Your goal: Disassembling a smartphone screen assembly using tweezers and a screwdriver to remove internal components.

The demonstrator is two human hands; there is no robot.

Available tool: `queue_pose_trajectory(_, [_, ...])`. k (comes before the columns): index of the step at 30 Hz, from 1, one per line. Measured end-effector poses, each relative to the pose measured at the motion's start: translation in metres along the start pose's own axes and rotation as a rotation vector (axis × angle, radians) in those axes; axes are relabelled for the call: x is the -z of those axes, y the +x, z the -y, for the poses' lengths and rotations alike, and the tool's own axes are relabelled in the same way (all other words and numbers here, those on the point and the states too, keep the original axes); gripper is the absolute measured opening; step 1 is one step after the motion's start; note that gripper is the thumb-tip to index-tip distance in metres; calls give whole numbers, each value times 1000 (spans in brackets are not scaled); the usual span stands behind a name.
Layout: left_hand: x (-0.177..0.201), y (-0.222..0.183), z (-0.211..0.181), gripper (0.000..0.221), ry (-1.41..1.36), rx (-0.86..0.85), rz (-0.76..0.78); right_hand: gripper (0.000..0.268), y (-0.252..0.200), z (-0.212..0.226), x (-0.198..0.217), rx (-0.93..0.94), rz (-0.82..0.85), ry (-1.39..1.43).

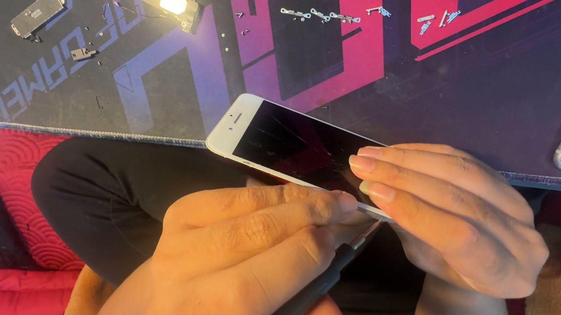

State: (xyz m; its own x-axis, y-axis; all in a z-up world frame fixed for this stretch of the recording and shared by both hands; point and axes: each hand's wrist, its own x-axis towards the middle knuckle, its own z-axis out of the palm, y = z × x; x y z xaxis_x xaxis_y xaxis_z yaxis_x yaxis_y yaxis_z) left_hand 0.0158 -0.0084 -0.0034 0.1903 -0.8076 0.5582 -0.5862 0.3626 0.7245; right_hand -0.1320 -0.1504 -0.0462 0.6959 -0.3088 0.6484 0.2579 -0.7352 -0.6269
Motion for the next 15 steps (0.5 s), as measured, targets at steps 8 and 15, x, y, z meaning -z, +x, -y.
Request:
queue_pose_trajectory(8, [10,6,-6,38,-52,90,97,19,3,5,-4,-28,-15,-8])
queue_pose_trajectory(15, [15,14,-17,40,13,166,162,16,7,4,-2,-42,-14,-15])
